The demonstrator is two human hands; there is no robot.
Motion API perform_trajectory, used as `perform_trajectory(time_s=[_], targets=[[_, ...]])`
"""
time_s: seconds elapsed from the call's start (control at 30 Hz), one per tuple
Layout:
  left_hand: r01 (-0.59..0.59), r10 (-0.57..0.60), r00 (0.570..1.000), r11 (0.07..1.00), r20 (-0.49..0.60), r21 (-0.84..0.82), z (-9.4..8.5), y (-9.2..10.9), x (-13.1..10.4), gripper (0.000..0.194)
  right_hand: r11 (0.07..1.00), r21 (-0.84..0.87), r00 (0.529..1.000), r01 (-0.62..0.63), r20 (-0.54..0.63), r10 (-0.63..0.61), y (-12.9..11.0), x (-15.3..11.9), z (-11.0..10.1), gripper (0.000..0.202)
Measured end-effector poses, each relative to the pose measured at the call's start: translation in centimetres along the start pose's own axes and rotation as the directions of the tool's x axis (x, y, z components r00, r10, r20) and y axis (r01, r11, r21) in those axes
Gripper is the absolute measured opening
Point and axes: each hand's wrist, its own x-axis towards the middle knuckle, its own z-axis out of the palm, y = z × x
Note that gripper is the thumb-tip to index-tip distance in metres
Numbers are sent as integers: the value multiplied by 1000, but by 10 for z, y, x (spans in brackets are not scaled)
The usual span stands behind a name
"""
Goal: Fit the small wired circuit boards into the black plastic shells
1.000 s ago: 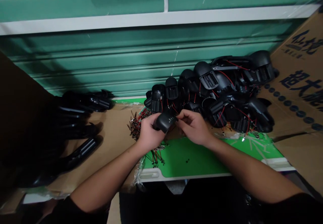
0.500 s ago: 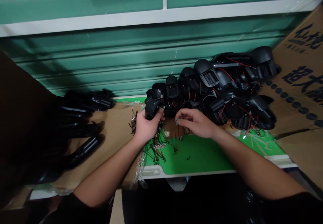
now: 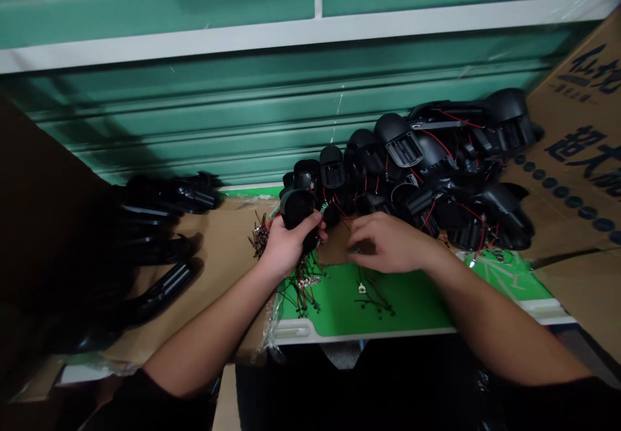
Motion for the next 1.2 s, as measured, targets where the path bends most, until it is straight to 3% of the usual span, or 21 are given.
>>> perform_trajectory(time_s=[0.07, 0.17, 0.27, 0.4, 0.53, 0.63, 0.87, 1.2], targets=[[41, -39, 998, 998, 49, -38, 2, -2, -2, 32, 995, 92, 980, -45, -190, 62, -2, 1, 6, 17], [97, -91, 989, 994, 114, -50, 4, -6, -5, 32, 906, 419, 881, -58, -406, 245, -6, 4, 18, 33], [136, -127, 979, 990, 157, -44, 5, -11, -8, 31, 786, 618, 864, -4, -393, 314, -8, 7, 28, 36], [167, -155, 979, 982, 134, -85, 6, -10, -8, 29, 688, 725, 848, 44, -391, 358, -10, 8, 28, 28], [105, -100, 987, 994, 122, -41, 6, -5, -7, 30, 602, 790, 816, 117, -422, 395, -10, 8, 25, 27], [64, -69, 986, 997, 154, 38, 7, -6, -7, 36, 638, 758, 790, 135, -471, 393, -8, 10, 30, 23], [-32, 13, 982, 995, 190, 99, 10, -17, -8, 48, 867, 485, 730, 112, -632, 259, -6, 14, 45, 11], [-97, 72, 983, 984, 172, 146, 11, -18, -8, 57, 935, 340, 713, 103, -680, 169, -10, 12, 42, 8]])
